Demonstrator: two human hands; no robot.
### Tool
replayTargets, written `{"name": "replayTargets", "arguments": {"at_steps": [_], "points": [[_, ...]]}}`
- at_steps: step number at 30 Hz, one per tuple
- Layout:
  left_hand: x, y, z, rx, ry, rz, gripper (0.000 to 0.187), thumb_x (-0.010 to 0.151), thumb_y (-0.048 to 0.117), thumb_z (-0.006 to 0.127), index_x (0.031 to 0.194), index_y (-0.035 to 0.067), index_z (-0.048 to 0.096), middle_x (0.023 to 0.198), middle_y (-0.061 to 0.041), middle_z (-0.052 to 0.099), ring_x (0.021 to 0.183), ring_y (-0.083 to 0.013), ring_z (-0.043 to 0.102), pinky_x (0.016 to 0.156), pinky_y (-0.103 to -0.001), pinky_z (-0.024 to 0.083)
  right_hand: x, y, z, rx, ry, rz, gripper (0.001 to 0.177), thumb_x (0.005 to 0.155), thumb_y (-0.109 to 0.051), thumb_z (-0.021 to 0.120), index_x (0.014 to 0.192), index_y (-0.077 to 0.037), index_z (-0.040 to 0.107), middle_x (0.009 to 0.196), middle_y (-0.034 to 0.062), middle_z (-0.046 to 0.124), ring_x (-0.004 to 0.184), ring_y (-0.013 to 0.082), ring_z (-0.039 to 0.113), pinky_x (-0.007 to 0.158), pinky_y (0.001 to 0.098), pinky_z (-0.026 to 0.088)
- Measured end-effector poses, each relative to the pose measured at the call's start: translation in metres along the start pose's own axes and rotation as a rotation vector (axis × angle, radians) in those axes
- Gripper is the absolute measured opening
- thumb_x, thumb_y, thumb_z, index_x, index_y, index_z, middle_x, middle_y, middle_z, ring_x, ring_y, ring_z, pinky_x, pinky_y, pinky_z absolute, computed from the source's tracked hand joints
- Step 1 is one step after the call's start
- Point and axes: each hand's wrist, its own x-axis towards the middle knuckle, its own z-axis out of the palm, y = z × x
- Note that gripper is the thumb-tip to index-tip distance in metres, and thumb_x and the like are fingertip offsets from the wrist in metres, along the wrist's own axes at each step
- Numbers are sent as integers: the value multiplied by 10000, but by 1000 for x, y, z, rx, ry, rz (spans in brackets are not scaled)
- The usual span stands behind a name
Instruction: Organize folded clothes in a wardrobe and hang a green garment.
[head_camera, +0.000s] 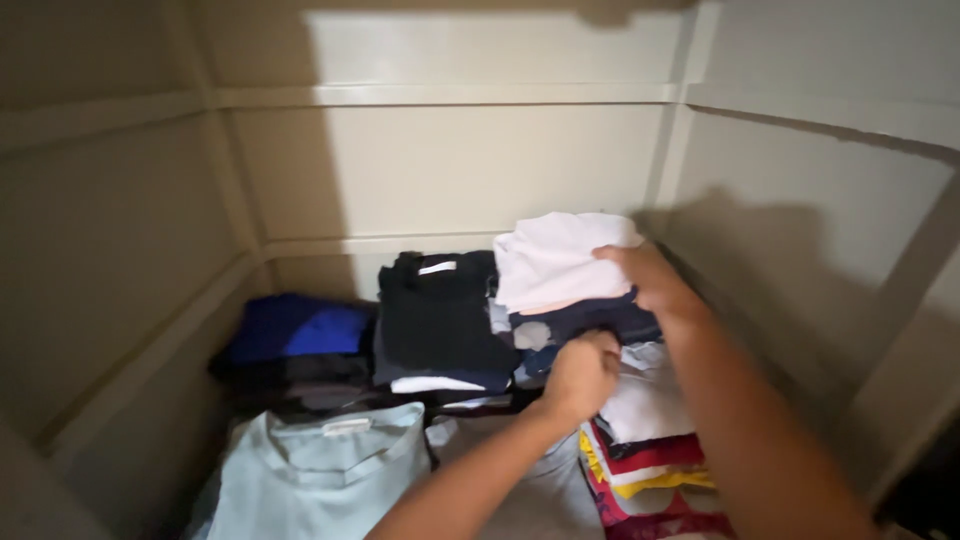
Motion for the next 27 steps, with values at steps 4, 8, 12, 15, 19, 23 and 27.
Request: {"name": "replayTargets", "arguments": {"at_steps": [4, 8, 12, 15, 19, 23, 27], "points": [[51, -97, 29, -953, -17, -348, 362, 935, -7, 496, 1260, -114, 614, 1209, -457, 617, 1027, -712, 577, 684, -665, 449, 2, -25, -10, -360, -150, -479, 807, 514, -147, 723, 1314, -74, 653, 1105, 90, 720, 954, 257, 691, 809, 365, 542], [45, -15, -55, -1921, 315, -367, 544, 1045, 409, 306, 1380, 69, 567, 1459, -199, 575, 1353, -373, 541, 1069, -512, 497, 17, -40, -2, 329, 67, 544, 400, 813, -226, 681, 1203, -139, 688, 1018, 64, 706, 913, 221, 683, 773, 417, 552], [21, -13, -125, -1955, 448, -268, 681, 958, 572, 295, 1427, 141, 534, 1470, -133, 558, 1333, -358, 527, 1026, -593, 437, 34, -9, 29, 744, 36, 741, 282, 956, -260, 765, 1178, -99, 696, 1013, 60, 710, 879, 206, 687, 715, 365, 571], [-4, -67, -186, -1890, 316, -100, 650, 1016, 540, 351, 1457, 101, 541, 1450, -167, 589, 1308, -385, 570, 1009, -613, 487, -29, -114, 77, 830, 3, 752, 312, 922, -202, 762, 1179, -44, 681, 1036, 102, 722, 882, 228, 710, 739, 367, 591], [-69, -99, -321, -1587, 423, -370, 678, 979, 603, 329, 1376, 110, 570, 1342, -155, 639, 1179, -369, 637, 900, -600, 545, 66, -189, 196, 970, -26, 752, 360, 872, -114, 755, 1182, 40, 656, 1071, 165, 738, 887, 261, 745, 774, 371, 621], [-96, -198, -414, -1475, 574, -361, 597, 998, 430, 305, 1335, 54, 625, 1281, -191, 702, 1155, -372, 694, 933, -567, 581, 99, -206, 310, 1068, -71, 636, 331, 873, -71, 700, 1183, 30, 645, 1074, 182, 737, 895, 281, 754, 780, 406, 643], [-119, -232, -449, -1379, 809, -348, 649, 1013, 517, 290, 1298, 54, 644, 1250, -188, 721, 1144, -367, 699, 954, -546, 581, 124, -177, 397, 1208, -204, 660, 299, 951, -152, 632, 1184, 35, 651, 1072, 185, 746, 905, 271, 756, 789, 381, 637]]}}
